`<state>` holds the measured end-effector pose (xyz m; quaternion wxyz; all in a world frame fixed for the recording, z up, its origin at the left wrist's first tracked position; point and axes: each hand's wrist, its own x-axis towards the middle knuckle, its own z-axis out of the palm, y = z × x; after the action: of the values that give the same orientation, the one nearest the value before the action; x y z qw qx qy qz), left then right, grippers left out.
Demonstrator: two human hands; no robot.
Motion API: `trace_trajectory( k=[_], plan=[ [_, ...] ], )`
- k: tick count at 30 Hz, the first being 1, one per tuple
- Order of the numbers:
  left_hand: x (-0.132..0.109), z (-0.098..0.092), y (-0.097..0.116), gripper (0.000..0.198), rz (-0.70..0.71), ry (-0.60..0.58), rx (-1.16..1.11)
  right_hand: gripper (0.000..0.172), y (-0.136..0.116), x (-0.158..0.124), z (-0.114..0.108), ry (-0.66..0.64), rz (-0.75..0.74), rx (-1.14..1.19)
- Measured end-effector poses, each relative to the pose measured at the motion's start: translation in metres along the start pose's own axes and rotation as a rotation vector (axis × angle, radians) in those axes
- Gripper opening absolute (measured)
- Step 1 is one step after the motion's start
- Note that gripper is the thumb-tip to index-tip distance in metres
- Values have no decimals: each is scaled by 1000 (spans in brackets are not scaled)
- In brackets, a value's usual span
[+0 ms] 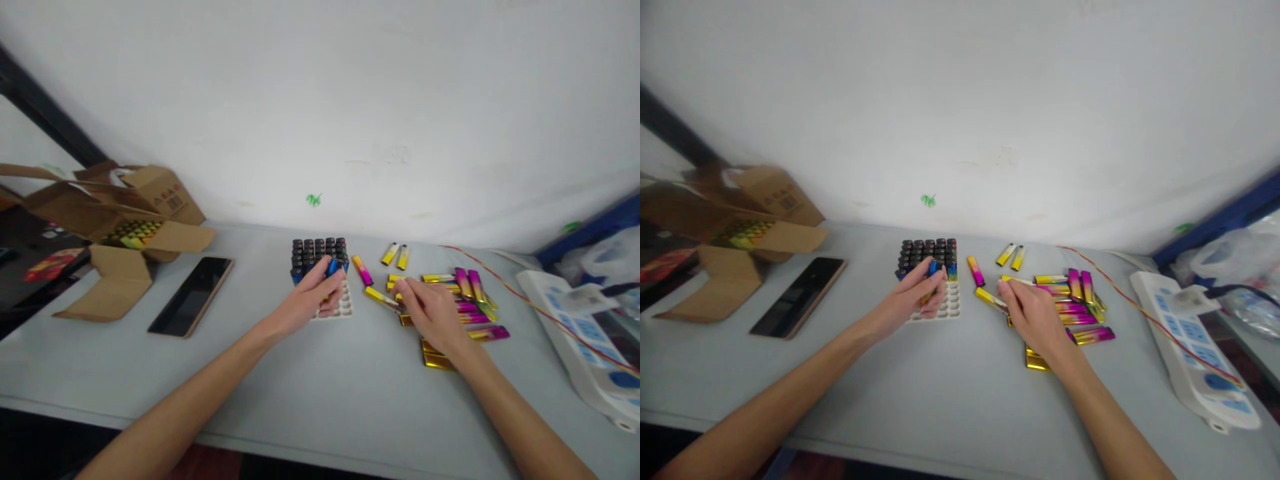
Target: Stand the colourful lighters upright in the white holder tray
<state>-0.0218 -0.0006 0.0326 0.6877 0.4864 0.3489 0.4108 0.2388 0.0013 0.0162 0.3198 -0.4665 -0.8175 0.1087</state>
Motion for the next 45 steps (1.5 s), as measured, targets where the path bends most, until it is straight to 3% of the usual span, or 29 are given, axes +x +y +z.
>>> trace_trajectory(
  k=[6, 17, 25, 28, 36, 41, 45],
  plan=[
    [3, 5, 3, 63, -54, 88, -106, 45, -7, 0, -1, 21, -22, 3],
    [3, 5, -4, 59, 12, 295, 85, 44, -11, -1, -1, 47, -33, 26],
    [3, 3, -8, 52, 0, 333, 142, 44, -8, -2, 3, 55, -24, 29],
    [2, 1, -8, 56, 9, 283, 104, 43, -7, -2, 5, 38, -20, 35],
    [-5, -7, 29, 54, 154, 96, 20, 43, -10, -2, 5, 36, -33, 32],
    [-11, -15, 48, 44, 163, 238, 1, 42, -10, -3, 6, 31, -38, 34],
    [-9, -21, 48, 42, 199, 331, 96, 44, -12, -4, 6, 14, -37, 41]
  ],
)
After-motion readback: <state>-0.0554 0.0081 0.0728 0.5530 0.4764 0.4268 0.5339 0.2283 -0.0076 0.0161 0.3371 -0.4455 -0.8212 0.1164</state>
